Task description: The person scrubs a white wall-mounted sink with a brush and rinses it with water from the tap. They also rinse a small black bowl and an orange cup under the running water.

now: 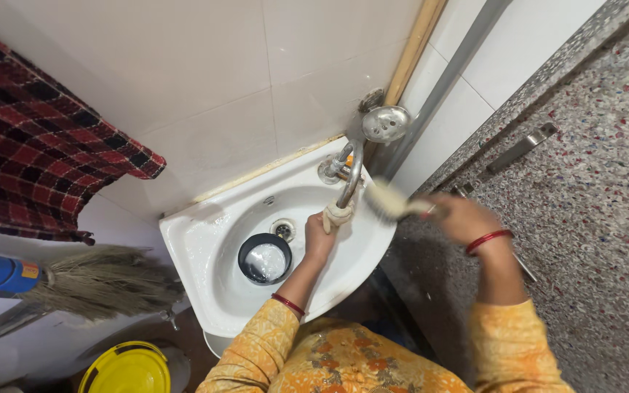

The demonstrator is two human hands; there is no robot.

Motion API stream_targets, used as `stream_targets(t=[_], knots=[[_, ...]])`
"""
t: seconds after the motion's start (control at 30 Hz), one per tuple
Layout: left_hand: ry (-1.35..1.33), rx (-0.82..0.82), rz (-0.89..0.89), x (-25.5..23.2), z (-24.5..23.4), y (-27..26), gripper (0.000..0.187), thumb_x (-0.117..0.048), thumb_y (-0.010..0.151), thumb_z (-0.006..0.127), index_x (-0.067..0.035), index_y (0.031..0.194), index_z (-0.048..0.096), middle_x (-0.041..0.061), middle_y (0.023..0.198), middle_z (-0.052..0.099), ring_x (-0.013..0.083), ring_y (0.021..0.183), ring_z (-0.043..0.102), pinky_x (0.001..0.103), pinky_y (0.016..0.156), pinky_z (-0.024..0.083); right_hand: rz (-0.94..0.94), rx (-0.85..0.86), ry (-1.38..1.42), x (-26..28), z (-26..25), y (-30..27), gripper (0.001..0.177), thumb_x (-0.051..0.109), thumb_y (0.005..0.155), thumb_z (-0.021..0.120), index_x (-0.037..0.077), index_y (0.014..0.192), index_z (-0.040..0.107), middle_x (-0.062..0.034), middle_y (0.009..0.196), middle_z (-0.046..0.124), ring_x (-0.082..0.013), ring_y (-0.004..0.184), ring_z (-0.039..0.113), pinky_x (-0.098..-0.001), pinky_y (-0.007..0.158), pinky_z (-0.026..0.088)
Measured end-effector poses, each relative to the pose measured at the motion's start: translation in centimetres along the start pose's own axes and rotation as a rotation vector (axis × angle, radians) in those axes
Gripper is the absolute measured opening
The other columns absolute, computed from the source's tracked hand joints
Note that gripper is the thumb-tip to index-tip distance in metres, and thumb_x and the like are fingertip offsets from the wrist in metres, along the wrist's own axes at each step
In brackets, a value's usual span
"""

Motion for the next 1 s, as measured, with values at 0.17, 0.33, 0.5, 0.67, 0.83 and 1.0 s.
stream_targets(t=[0.17,0.33,0.5,0.67,0.83,1.0], knots=[[-0.320,0.053,-0.083,1.3,2.6,-0.1,0.028,0.005,0.081,0.072,0.001,0.108,0.068,0.006,0.097,0.072,0.0150,0.088,0.067,0.031,0.077,0.055,0.164,-0.217,0.109,3.5,-4.8,6.3,0.042,0.036,0.107,0.043,0.037,0.148,0.054,-0.0109,0.136,0.066,-0.0319,0.124,0.063,-0.0472,0.109,0.046],[-0.602,0.089,-0.331,3.3,4.0,0.6,0.026,-0.003,0.093,0.062,-0.005,0.119,0.063,0.003,0.102,0.067,0.0140,0.087,0.065,0.031,0.074,0.055,0.041,-0.051,-0.036,4.4,-6.1,11.2,0.043,0.032,0.102,0.049,0.034,0.144,0.057,-0.0110,0.139,0.061,-0.0371,0.115,0.067,-0.0493,0.101,0.052],[-0.550,0.058,-0.270,4.2,3.6,1.3,0.033,-0.004,0.092,0.057,-0.012,0.123,0.063,-0.002,0.109,0.068,0.0100,0.093,0.063,0.029,0.078,0.051,0.087,0.084,-0.687,8.4,-8.9,12.5,0.041,0.036,0.105,0.053,0.011,0.127,0.076,-0.0143,0.118,0.080,-0.0292,0.100,0.076,-0.0445,0.086,0.061],[-0.554,0.082,-0.383,3.5,2.0,0.8,0.024,-0.013,0.099,0.062,-0.008,0.123,0.062,0.001,0.109,0.066,0.0139,0.095,0.063,0.032,0.082,0.055,0.119,-0.080,-0.627,9.9,-6.1,12.9,0.036,0.022,0.098,0.060,0.013,0.132,0.068,-0.0141,0.121,0.075,-0.0333,0.107,0.073,-0.0466,0.086,0.060],[-0.820,0.113,-0.469,4.9,3.3,1.5,0.024,-0.008,0.098,0.061,-0.007,0.122,0.064,0.004,0.106,0.070,0.0142,0.089,0.067,0.030,0.078,0.058,-0.091,-0.057,-0.200,6.4,-4.9,13.1,0.038,0.029,0.104,0.051,0.020,0.140,0.062,-0.0185,0.124,0.070,-0.0368,0.110,0.069,-0.0491,0.096,0.053],[-0.839,0.223,-0.321,6.9,5.1,2.6,0.033,0.004,0.084,0.055,-0.012,0.111,0.064,0.002,0.075,0.059,0.0088,0.049,0.048,0.026,0.036,0.033,-0.059,0.134,-0.468,4.8,-7.6,12.4,0.050,0.013,0.097,0.051,0.029,0.144,0.057,-0.0115,0.128,0.072,-0.0309,0.110,0.073,-0.0469,0.099,0.056]])
Point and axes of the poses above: each hand's wrist, its own y-axis towards the middle knuckle, its own z-axis out of the palm, x = y × z, the point moved 5 cm from there along y, towards the middle knuckle
